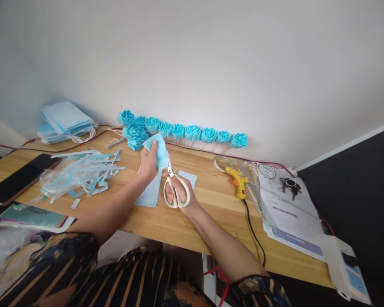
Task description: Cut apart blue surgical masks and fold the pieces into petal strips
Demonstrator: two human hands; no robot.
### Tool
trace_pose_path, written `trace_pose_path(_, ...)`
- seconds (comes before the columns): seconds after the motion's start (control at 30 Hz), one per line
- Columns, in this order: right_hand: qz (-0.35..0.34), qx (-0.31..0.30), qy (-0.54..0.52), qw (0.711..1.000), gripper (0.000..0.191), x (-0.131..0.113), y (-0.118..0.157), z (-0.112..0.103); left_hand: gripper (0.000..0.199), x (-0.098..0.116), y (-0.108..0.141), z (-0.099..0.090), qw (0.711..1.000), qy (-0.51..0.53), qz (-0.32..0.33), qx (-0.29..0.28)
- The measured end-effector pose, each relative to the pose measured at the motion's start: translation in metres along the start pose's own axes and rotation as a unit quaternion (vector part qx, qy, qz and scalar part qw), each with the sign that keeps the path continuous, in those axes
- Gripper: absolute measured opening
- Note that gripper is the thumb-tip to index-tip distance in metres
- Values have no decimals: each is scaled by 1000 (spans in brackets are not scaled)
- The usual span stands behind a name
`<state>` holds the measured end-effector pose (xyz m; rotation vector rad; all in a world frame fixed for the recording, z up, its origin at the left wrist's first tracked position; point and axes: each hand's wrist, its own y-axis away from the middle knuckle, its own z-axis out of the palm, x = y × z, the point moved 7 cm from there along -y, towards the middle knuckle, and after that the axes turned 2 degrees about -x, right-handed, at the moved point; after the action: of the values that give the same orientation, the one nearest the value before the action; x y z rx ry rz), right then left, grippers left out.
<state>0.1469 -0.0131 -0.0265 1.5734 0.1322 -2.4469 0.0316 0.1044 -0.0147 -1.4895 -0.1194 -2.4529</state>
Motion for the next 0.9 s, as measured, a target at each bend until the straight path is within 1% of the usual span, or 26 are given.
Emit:
trace_pose_path(0.17,-8,-1,8,1000,53,-3,1,3,49,5,1,0,1000,22,9,1)
trace_pose_path(0.37,-11,0,13,1000,52,-4,1,2,48,6,0,1,999,35,-4,-5)
trace_pose_path(0.5,-24,-3,15,1000,50,-6,1,2,49,5,-1,5,997,56,-31,-32)
trace_pose_path(0.63,-33,-8,12,999,49,-7,1,2,52,3,2,9,992,93,-70,-45)
trace_pose_path(0.73,-22,-19,1,1000,50,-6,0,3,52,3,3,10,989,116,-81,-44)
trace_pose_path(0.9,-4,-61,-31,998,50,-8,1,9,50,5,3,11,987,138,-74,-45)
